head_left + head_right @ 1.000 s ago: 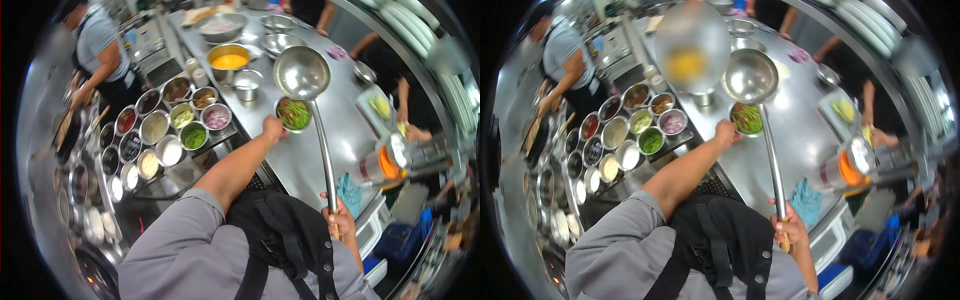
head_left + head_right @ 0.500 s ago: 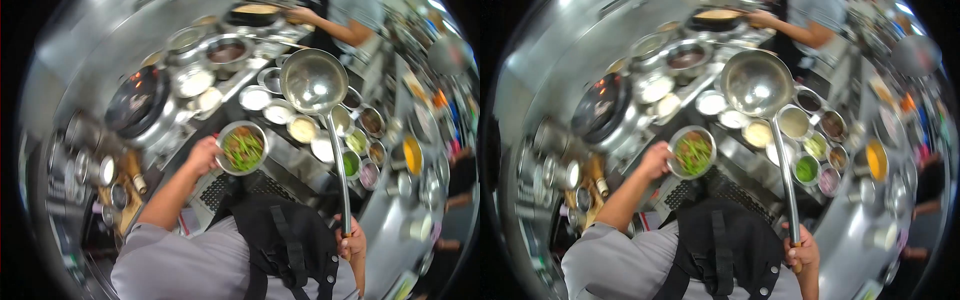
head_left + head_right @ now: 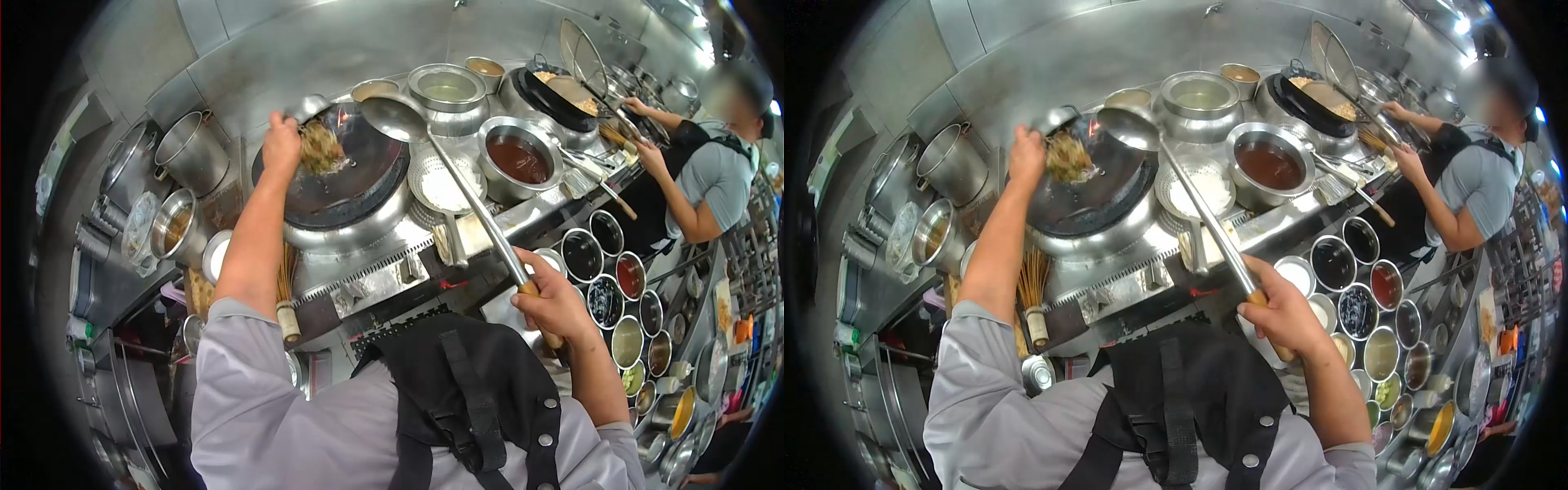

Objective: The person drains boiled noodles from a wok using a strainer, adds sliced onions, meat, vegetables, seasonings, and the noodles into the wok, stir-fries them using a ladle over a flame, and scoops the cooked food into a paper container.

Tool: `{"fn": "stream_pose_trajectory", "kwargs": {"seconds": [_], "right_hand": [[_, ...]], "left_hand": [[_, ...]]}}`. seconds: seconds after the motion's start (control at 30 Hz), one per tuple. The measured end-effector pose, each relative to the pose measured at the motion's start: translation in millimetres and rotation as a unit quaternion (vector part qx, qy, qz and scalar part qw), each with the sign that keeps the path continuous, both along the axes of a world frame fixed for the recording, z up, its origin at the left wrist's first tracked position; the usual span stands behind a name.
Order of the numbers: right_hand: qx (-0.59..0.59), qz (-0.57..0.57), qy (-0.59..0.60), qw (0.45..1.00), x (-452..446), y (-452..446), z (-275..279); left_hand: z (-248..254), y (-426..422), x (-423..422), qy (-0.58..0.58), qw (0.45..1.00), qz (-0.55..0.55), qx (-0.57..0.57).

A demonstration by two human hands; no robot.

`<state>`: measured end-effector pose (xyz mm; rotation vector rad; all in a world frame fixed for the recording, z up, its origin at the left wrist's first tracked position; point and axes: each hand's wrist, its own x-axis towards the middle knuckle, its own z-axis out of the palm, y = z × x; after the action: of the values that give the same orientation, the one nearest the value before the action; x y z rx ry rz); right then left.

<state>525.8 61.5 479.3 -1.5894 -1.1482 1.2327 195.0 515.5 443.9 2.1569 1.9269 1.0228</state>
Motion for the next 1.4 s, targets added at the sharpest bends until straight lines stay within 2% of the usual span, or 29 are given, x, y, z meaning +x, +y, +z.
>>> {"fn": "stream_pose_trajectory", "kwargs": {"seconds": [0.03,0.07,0.1,0.17,0.2,0.23,0.3,0.33,0.37,0.4,0.43,0.47,0.5,0.57,0.63,0.67,0.73,0.77,0.83,0.87,0.9,0.97,1.1,1.17,1.23,1.27,1.3,1.37,1.4], "right_hand": [[-0.002,0.000,-0.003,1.000,0,15,1],[0.026,0.026,-0.153,0.987,0,31,2],[0.055,0.053,-0.300,0.951,-2,47,4],[0.032,0.066,-0.315,0.946,-8,79,14],[0.068,0.079,-0.363,0.926,-8,94,7],[0.106,0.095,-0.409,0.901,-9,107,4],[0.062,0.139,-0.417,0.896,-10,120,19],[0.048,0.154,-0.407,0.899,-7,122,29],[0.034,0.169,-0.397,0.902,-9,124,42],[-0.041,0.173,-0.383,0.906,-16,127,60],[-0.036,0.180,-0.384,0.905,-15,133,56],[-0.016,0.205,-0.380,0.902,-11,142,44],[0.005,0.230,-0.377,0.897,-10,152,30],[0.053,0.249,-0.368,0.894,-19,181,-3],[0.000,0.213,-0.259,0.942,-31,213,-32],[0.003,0.219,-0.258,0.941,-33,221,-43],[0.005,0.194,-0.125,0.973,-36,236,-56],[0.008,0.200,-0.127,0.971,-40,243,-61],[0.044,0.130,-0.096,0.986,-48,255,-73],[0.103,0.132,-0.129,0.977,-55,268,-81],[0.104,0.133,-0.129,0.977,-57,274,-87],[0.036,0.156,-0.031,0.987,-68,284,-85],[-0.022,0.220,-0.089,0.971,-61,245,-64],[-0.017,0.236,-0.099,0.966,-40,243,-74],[-0.039,0.218,-0.040,0.974,-31,246,-78],[0.002,0.211,-0.112,0.971,-29,256,-82],[0.003,0.208,-0.112,0.972,-27,265,-84],[0.004,0.124,-0.014,0.992,-29,278,-84],[0.026,0.106,-0.010,0.994,-31,282,-85]], "left_hand": [[5,11,-9,0.033,0.995,-0.023,0.094],[9,19,-15,0.065,0.979,-0.044,0.187],[9,27,-16,0.063,0.980,-0.040,0.186],[13,39,-13,0.065,0.986,-0.141,0.063],[8,26,-12,0.077,0.988,-0.136,0.011],[1,19,-21,0.074,0.989,-0.126,0.009],[-8,12,-41,0.119,0.979,-0.086,0.142],[-12,8,-50,-0.007,0.987,-0.078,0.141],[-14,4,-61,-0.006,0.988,-0.070,0.140],[-13,2,-73,-0.077,0.994,-0.050,0.058],[-11,0,-85,-0.148,0.988,-0.031,-0.023],[-29,6,-92,-0.336,0.941,-0.014,-0.020],[-44,12,-102,-0.336,0.942,-0.007,-0.014],[-48,-10,-104,-0.559,0.829,-0.028,0.007],[-49,-25,-116,-0.595,0.802,-0.045,-0.010],[-47,-36,-119,-0.608,0.793,-0.039,-0.001],[-47,-55,-124,-0.622,0.782,-0.032,0.016],[-50,-62,-127,-0.628,0.777,-0.029,0.025],[-52,-76,-130,-0.634,0.772,-0.024,0.038],[-51,-83,-130,-0.630,0.776,-0.015,0.030],[-50,-90,-130,-0.625,0.781,-0.006,0.020],[-59,-91,-131,-0.628,0.778,-0.006,0.025],[-68,-102,-145,-0.637,0.769,-0.013,0.038],[-70,-105,-150,-0.638,0.768,-0.009,0.049],[-73,-110,-148,-0.637,0.769,-0.011,0.053],[-72,-111,-146,-0.635,0.771,-0.006,0.054],[-70,-113,-144,-0.632,0.773,-0.001,0.056],[-76,-111,-144,-0.631,0.775,-0.003,0.042],[-80,-109,-145,-0.631,0.775,0.000,0.029]]}}
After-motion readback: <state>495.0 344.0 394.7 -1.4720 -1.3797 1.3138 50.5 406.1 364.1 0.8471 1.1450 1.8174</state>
